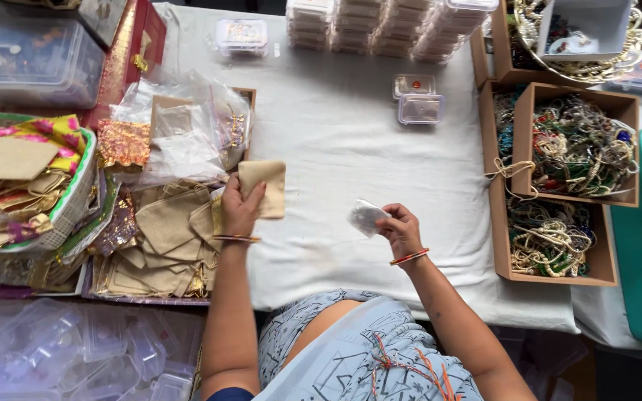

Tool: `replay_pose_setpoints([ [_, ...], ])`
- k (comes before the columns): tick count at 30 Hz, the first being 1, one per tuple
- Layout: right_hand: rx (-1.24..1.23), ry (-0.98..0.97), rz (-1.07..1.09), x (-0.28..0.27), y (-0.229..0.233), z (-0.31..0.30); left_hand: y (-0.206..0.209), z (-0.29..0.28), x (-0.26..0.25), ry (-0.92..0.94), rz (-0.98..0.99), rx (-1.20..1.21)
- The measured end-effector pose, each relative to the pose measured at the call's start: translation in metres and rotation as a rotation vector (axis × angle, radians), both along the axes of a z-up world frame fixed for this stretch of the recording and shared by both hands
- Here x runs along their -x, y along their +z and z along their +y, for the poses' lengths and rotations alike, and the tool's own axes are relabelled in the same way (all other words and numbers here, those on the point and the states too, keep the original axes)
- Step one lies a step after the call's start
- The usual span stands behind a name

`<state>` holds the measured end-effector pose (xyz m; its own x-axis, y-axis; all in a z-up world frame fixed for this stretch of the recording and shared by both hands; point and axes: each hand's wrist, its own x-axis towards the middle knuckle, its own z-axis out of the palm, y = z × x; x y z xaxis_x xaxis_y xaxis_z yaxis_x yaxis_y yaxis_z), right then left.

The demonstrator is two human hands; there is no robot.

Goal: The person places a small plastic container into a beige drawstring pouch, folds the pouch closed, and places it into a larger plastic container. They then pick up a beaded necklace, straighten it on the table, and place it into another pouch.

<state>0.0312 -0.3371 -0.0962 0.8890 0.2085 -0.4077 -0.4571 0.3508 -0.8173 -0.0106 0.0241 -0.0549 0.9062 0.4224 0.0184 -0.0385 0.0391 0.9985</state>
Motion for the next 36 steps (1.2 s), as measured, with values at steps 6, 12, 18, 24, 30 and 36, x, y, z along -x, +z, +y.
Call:
replay_pose_setpoints([
  [6, 0.214, -0.12, 0.225, -0.005, -0.034, -0.022, 0.053, 0.085, 0.078, 0.161, 0.884, -1.288],
  [12, 0.31, -0.015, 0.127, -0.008, -0.06, -0.01, -0.036, 0.134, 0.07, 0.45, 0.647, -1.53],
  [18, 0.204, -0.038, 0.065, 0.003, -0.059, -0.024, -0.019, 0.125, 0.075, 0.49, 0.722, -1.56],
  [24, 0.195, -0.053, 0.053, 0.001, -0.066, -0.023, 0.064, 0.093, 0.083, 0.567, 0.573, -1.634],
  [30, 0.183, -0.003, 0.084, -0.002, -0.063, -0.025, 0.125, 0.054, 0.042, 0.416, 0.091, -1.612],
  [36, 0.091, 0.036, 0.117, -0.006, -0.071, -0.032, 0.035, -0.071, -0.035, 0.058, -0.487, -1.422],
])
